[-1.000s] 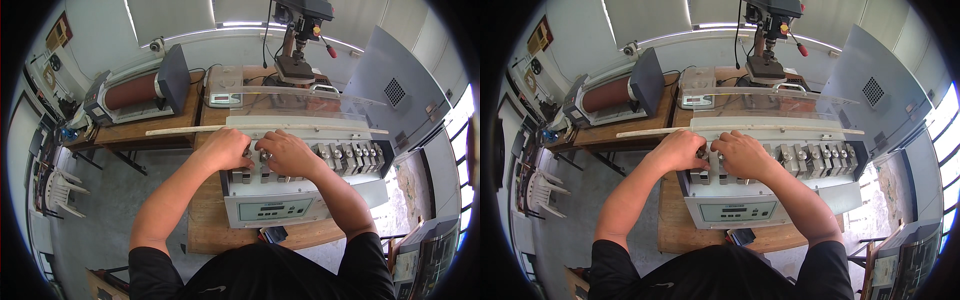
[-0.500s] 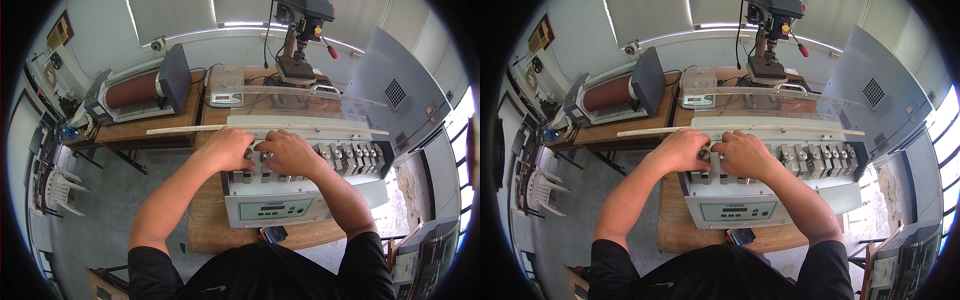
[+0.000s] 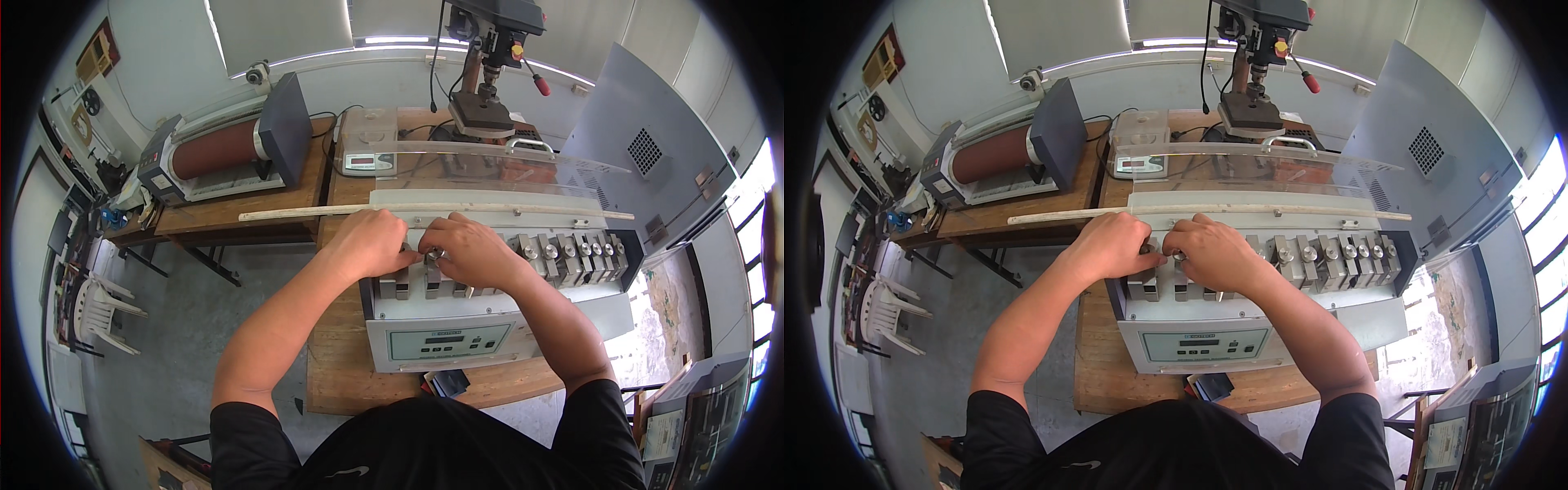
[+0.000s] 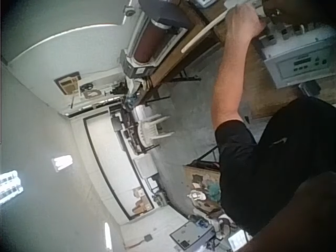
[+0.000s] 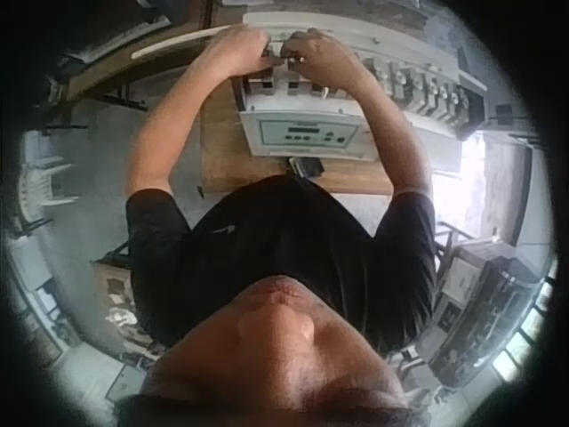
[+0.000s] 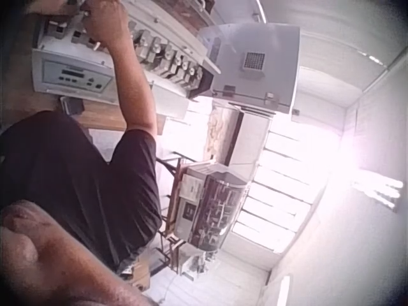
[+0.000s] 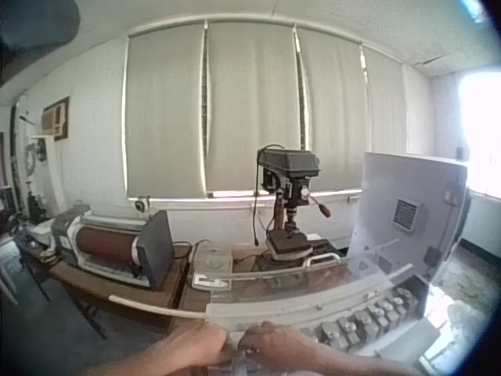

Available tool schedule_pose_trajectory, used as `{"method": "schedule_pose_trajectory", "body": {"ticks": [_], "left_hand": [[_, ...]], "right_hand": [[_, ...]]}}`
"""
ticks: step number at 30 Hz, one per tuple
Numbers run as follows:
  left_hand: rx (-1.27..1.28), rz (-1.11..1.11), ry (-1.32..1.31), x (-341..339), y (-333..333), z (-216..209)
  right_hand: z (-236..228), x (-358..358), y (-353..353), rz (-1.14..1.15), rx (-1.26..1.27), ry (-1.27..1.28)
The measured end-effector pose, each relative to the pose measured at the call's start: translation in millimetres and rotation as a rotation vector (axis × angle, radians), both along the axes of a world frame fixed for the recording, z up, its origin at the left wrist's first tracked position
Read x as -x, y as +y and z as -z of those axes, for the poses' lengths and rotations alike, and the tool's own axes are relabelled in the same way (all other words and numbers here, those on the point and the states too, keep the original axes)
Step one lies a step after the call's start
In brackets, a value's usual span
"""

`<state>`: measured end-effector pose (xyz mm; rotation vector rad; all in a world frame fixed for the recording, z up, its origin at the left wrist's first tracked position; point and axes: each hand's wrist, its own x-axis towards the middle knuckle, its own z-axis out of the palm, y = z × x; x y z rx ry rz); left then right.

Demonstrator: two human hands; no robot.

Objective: Testing material flexibility and durability using a specialized industrial testing machine.

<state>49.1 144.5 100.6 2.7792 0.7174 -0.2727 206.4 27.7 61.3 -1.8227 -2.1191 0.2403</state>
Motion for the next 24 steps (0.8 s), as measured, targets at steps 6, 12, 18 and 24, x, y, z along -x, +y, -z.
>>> {"method": "schedule_pose_trajectory", "body": {"ticks": [6,12,18,24], "left_hand": [[-0.167,0.125,-0.202,9,3,9],[0.039,0.276,-0.131,6,11,24],[-0.127,0.199,-0.164,4,6,10],[-0.233,0.14,-0.166,10,8,17]], "right_hand": [[4,-4,-3,-0.009,-0.144,0.025],[-9,4,0,0.095,0.058,-0.154],[-3,1,0,0.02,-0.023,-0.034],[-4,1,-1,0.024,-0.016,-0.002]]}}
